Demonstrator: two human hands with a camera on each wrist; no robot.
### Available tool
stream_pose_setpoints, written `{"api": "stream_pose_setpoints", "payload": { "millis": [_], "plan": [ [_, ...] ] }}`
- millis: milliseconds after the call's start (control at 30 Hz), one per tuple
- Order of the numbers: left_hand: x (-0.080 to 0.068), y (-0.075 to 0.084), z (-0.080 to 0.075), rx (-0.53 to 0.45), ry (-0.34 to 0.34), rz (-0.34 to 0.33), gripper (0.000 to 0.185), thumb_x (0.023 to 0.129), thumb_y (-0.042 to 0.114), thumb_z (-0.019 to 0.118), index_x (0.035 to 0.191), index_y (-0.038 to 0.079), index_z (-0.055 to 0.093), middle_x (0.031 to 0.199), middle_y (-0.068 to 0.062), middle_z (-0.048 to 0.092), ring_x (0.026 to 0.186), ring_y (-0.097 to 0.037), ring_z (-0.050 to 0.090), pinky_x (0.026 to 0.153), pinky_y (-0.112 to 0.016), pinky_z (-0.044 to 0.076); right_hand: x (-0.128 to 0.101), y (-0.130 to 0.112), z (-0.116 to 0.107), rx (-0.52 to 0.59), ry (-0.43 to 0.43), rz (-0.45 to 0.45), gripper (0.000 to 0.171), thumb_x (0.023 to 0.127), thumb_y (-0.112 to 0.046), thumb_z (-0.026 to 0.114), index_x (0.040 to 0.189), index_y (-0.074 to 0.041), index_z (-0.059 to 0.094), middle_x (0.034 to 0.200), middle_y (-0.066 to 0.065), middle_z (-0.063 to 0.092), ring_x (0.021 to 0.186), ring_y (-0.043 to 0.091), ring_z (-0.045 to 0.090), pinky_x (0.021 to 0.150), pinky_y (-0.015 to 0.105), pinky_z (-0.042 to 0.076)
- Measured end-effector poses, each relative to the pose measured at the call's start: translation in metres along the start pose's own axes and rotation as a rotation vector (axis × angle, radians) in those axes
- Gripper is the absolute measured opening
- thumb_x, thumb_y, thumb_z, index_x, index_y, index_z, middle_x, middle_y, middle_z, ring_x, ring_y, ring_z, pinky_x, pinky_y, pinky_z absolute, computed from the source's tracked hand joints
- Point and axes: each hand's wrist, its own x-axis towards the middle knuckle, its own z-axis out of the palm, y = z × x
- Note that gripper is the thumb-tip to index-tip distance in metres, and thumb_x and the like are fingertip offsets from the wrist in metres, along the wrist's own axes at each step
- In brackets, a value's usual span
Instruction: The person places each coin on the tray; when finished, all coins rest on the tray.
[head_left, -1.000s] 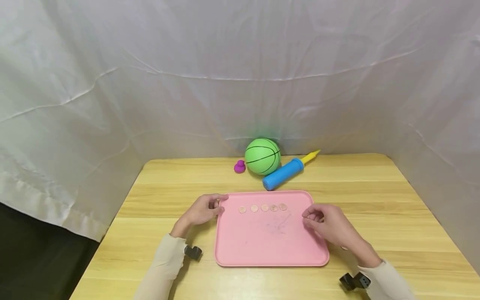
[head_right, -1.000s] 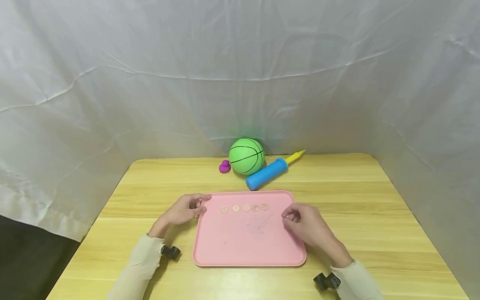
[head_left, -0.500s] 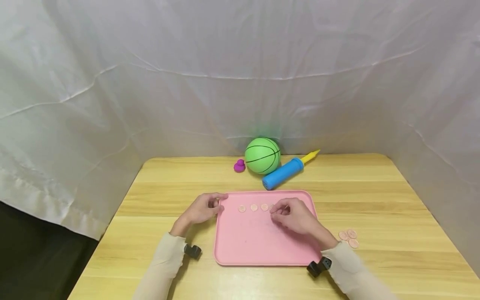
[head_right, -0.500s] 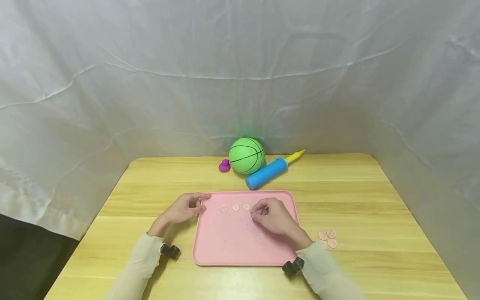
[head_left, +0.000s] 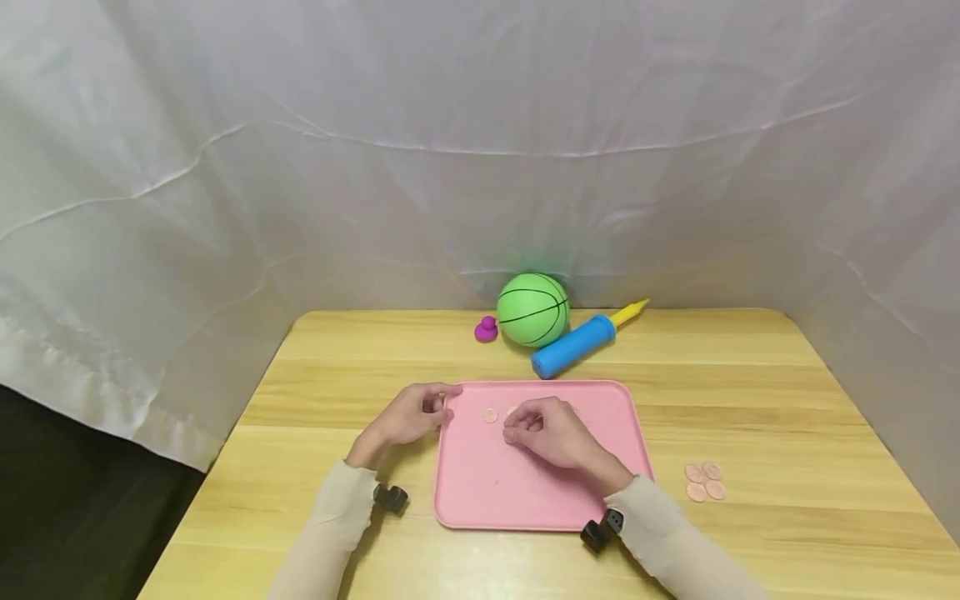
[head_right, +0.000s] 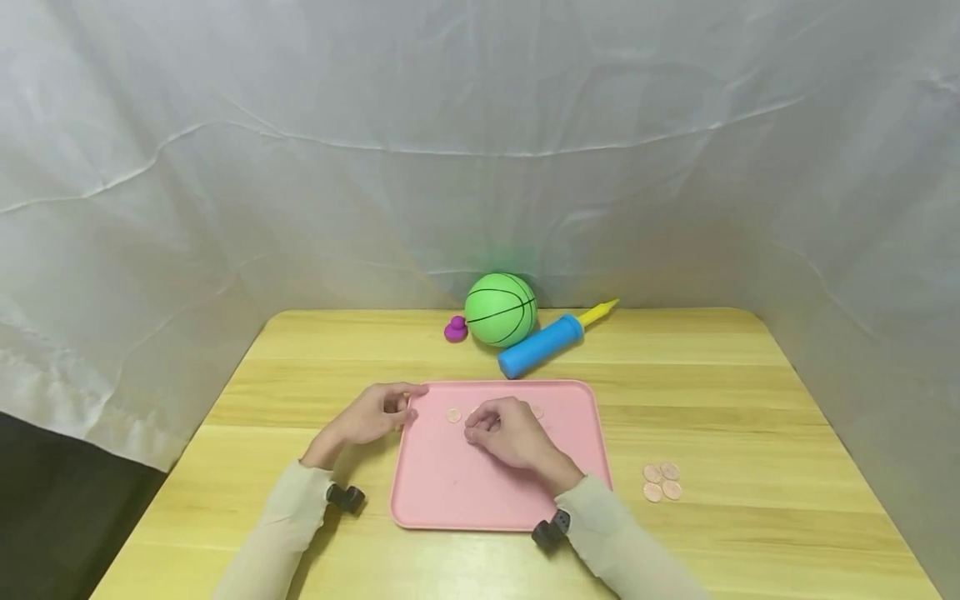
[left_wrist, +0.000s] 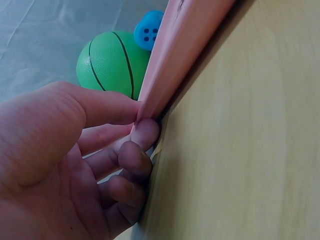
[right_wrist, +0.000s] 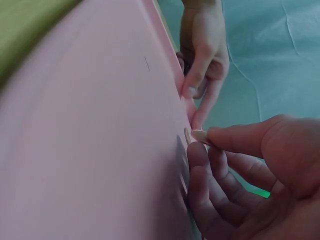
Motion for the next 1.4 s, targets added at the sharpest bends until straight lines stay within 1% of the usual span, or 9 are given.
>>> {"api": "stream_pose_setpoints", "payload": {
  "millis": [233,333,433,533,767,900,1033,1167,1400],
  "plan": [
    [0.001,0.001,0.000,0.012,0.008,0.003,0.045,0.102,0.006,0.071,0.147,0.003,0.067,0.085,-0.001,0.064,0.071,-0.010,0.053,0.064,-0.021,0.045,0.012,-0.013,0.009,-0.021,-0.034,-0.027,0.007,0.095,-0.021,0.085,0.095,-0.013,0.083,0.084,-0.004,0.077,0.077,0.008,0.064,0.073,0.024,0.052],
    [0.001,0.000,0.000,0.011,0.006,0.002,0.046,0.102,0.006,0.071,0.148,0.004,0.067,0.085,0.000,0.064,0.071,-0.010,0.052,0.064,-0.020,0.044,0.016,-0.016,0.013,-0.030,-0.054,-0.011,0.007,0.094,-0.020,0.086,0.095,-0.013,0.083,0.085,-0.003,0.078,0.077,0.008,0.065,0.074,0.026,0.053],
    [0.000,-0.001,0.001,-0.004,-0.004,0.010,0.046,0.103,0.006,0.071,0.148,0.003,0.066,0.086,-0.001,0.064,0.072,-0.010,0.053,0.064,-0.020,0.044,0.015,-0.016,0.015,-0.050,-0.059,0.002,0.003,0.094,-0.015,0.083,0.096,-0.013,0.083,0.086,-0.002,0.078,0.078,0.008,0.065,0.073,0.027,0.053],
    [-0.001,-0.001,0.001,-0.017,-0.011,0.014,0.046,0.103,0.006,0.071,0.148,0.002,0.065,0.086,-0.002,0.064,0.073,-0.011,0.053,0.064,-0.020,0.045,0.012,-0.015,0.013,-0.060,-0.048,0.002,0.005,0.094,-0.011,0.079,0.098,-0.012,0.083,0.088,-0.001,0.078,0.080,0.009,0.065,0.074,0.027,0.054],
    [0.000,-0.002,0.000,-0.012,-0.009,0.007,0.045,0.103,0.008,0.071,0.148,0.003,0.066,0.085,-0.002,0.064,0.073,-0.011,0.054,0.063,-0.020,0.045,-0.002,-0.012,-0.009,-0.038,0.008,0.053,0.009,0.098,-0.012,0.075,0.103,-0.013,0.082,0.092,-0.001,0.074,0.086,0.011,0.063,0.079,0.029,0.053],
    [-0.001,-0.002,0.000,-0.013,-0.015,0.010,0.045,0.104,0.007,0.070,0.148,0.002,0.066,0.084,-0.003,0.064,0.072,-0.011,0.054,0.063,-0.020,0.045,-0.013,-0.006,-0.028,0.005,0.011,0.094,0.012,0.101,-0.014,0.073,0.110,-0.010,0.081,0.092,0.002,0.073,0.077,0.013,0.063,0.071,0.027,0.054],
    [0.000,-0.002,0.000,-0.016,-0.013,0.010,0.045,0.104,0.007,0.070,0.148,0.001,0.066,0.085,-0.003,0.064,0.073,-0.012,0.054,0.063,-0.020,0.045,-0.025,0.001,-0.047,0.015,0.042,0.079,0.012,0.102,-0.011,0.073,0.111,-0.007,0.080,0.093,0.005,0.075,0.072,0.014,0.064,0.065,0.024,0.055],
    [-0.001,-0.002,0.000,-0.023,-0.010,0.001,0.045,0.104,0.007,0.070,0.148,0.003,0.066,0.085,-0.003,0.064,0.074,-0.013,0.055,0.063,-0.020,0.046,-0.037,0.008,-0.060,-0.024,0.081,0.063,0.010,0.100,-0.010,0.075,0.108,-0.007,0.080,0.095,0.005,0.076,0.080,0.015,0.064,0.069,0.023,0.055],
    [-0.001,-0.003,0.001,-0.013,-0.006,-0.003,0.045,0.104,0.008,0.070,0.148,0.004,0.066,0.086,-0.004,0.064,0.074,-0.013,0.055,0.063,-0.020,0.045,-0.056,0.021,-0.077,-0.080,0.110,0.126,0.011,0.101,-0.011,0.074,0.111,-0.007,0.079,0.096,0.004,0.074,0.085,0.017,0.064,0.072,0.023,0.055]
  ]
}}
